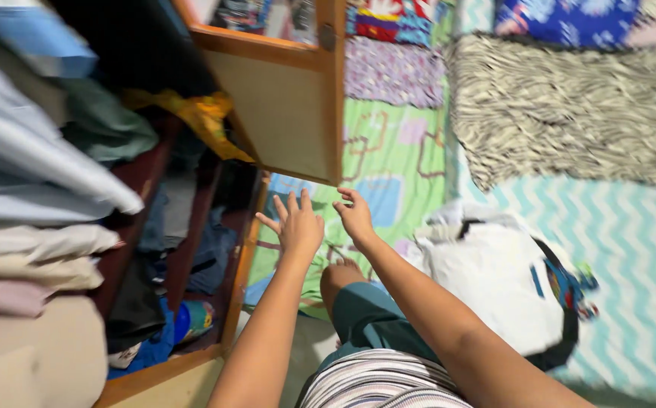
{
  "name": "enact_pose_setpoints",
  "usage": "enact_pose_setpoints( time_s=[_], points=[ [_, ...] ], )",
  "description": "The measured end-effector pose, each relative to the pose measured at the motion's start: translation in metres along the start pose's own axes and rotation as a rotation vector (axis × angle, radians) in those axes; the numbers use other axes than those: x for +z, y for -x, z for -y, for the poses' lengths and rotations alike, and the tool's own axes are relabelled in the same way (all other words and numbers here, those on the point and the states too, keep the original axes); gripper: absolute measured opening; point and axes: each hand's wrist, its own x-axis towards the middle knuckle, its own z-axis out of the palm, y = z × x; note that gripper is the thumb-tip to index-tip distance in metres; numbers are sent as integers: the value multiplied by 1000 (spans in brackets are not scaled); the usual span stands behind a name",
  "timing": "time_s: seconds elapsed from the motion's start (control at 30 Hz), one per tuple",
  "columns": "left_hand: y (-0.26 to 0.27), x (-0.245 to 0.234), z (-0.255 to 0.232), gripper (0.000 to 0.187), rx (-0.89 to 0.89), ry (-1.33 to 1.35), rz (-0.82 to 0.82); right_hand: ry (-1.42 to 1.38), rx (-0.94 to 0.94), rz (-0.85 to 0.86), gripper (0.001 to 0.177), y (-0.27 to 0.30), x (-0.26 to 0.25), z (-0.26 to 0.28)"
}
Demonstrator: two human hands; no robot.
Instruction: The person picks up clothes from a pile on the bed, places them on hangers, and hangs them in a wooden wardrobe. The person handles shirts, pants, and other garments one at a time, moving between the bed and the wardrobe.
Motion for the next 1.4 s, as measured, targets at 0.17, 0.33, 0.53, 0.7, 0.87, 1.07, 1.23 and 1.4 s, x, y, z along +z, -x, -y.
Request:
enact_pose_setpoints(
  time_s=[0.17,0.33,0.53,0.7,0.87,1.07,1.23,1.4],
  points=[
    [48,74,-31,70,200,9,144,72,145,-124,45,37,-59,-73],
    [99,141,-57,68,424,49,327,123,294,-290,42,87,-146,-168],
    [151,207,-121,68,560,17,599,41,515,-475,40,162,-269,-255],
    [191,273,-197,67,706,36,676,73,583,-595,37,220,-363,-306],
    [242,347,-281,65,731,98,726,144,607,-681,36,254,-456,-348],
    [304,435,-357,64,585,191,863,226,593,-745,37,250,-553,-398],
    [324,490,-401,60,546,251,850,285,544,-747,46,207,-605,-463],
    [316,537,-437,59,429,309,846,326,460,-747,53,147,-635,-532]
  ],
)
